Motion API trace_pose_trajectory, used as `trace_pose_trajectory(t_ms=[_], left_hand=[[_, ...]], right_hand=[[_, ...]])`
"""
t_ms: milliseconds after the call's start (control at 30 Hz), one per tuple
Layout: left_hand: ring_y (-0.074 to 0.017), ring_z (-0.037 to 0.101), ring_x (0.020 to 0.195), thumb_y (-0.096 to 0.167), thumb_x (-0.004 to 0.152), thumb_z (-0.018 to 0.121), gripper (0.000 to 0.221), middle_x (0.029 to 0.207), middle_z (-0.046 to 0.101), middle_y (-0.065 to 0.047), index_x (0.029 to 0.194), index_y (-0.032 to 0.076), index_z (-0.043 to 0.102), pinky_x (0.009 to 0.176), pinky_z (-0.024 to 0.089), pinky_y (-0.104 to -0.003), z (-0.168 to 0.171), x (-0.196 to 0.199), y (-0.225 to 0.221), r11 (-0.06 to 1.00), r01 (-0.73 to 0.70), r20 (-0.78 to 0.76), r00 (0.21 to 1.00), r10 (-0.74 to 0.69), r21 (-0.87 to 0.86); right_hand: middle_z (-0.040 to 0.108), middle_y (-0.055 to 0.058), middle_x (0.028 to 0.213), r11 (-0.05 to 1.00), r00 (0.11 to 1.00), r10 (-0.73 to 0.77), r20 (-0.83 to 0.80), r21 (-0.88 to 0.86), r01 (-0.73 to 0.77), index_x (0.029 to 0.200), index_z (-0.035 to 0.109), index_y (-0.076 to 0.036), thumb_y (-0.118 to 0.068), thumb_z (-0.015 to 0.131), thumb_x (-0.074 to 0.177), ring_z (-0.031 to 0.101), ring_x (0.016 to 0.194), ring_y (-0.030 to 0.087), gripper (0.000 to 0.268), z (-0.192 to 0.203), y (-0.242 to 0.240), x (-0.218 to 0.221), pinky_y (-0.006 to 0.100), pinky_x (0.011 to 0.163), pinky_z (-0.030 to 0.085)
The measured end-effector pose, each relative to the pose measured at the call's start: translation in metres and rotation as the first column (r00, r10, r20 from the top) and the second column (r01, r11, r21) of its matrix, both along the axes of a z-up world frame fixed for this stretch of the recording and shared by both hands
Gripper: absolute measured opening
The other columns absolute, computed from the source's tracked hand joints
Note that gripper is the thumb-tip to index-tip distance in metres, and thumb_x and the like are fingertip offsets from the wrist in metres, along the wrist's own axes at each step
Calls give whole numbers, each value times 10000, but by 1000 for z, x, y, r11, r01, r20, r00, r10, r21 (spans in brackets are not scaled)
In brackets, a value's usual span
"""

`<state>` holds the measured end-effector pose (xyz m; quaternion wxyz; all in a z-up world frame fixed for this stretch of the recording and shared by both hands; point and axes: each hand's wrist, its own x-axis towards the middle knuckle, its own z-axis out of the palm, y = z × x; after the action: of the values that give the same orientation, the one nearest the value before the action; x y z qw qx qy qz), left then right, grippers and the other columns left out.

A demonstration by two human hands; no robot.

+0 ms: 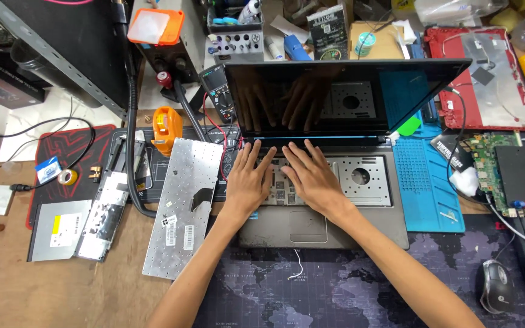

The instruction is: Disassembling and reassembling a laptop keyboard and chassis on a repair bench

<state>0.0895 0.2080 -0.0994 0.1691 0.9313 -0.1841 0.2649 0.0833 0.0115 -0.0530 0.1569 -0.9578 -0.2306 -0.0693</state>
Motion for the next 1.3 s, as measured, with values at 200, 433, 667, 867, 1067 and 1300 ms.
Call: trace_pose_trajectory(t_ms=[200,433,667,867,1067,1300], left_hand=[[-346,538,1353,257,1008,539,390,1421,606,-148,1382,258,650,1143,388,-446,15,-5,0,1000,-7,-19,1000,7,-5],[-388,591,1262,53,992,503,367,1300,638,-237,1328,62,651,1081,453,-435,48,-12,17,977,109,-126,983,-133,-184],[-460,711,833,357,1027,513,279,803,685,-211,1049,79,534,702,552,-551,15,-14,41,946,-263,-567,816,112,-191],[-527,694,929,460,1021,508,443,834,701,-294,982,29,604,773,551,-593,11,2,55,951,-260,-786,617,30,-168],[-496,671,1012,442,973,598,351,870,698,-247,967,91,591,833,521,-580,-18,11,66,934,-280,-818,575,-21,-220],[-471,682,1031,429,990,571,348,870,704,-242,953,85,601,875,525,-562,17,2,58,930,-308,-829,560,7,-201]], right_hand=[[467,86,1558,995,999,17,-30,94,-14,1517,469,-114,-422,395,1107,374,1469,302,518,-9,7,4,465,1211,282],[469,68,1559,972,998,38,-53,234,-25,1522,478,-137,-368,377,1121,376,1467,285,474,-1,4,1,457,1209,281],[481,66,1547,968,998,59,-22,246,-52,1512,490,-129,-370,404,1116,387,1459,285,471,-2,4,2,462,1212,273],[460,65,1556,972,997,72,-30,228,-63,1522,469,-134,-374,386,1120,377,1462,288,475,-3,2,2,467,1219,257],[471,88,1546,979,998,61,-19,194,-56,1511,478,-117,-382,400,1115,394,1450,306,483,-1,4,0,478,1218,259],[468,79,1540,988,999,46,0,149,-45,1506,470,-124,-410,392,1112,391,1454,293,493,-4,5,1,465,1219,262]])
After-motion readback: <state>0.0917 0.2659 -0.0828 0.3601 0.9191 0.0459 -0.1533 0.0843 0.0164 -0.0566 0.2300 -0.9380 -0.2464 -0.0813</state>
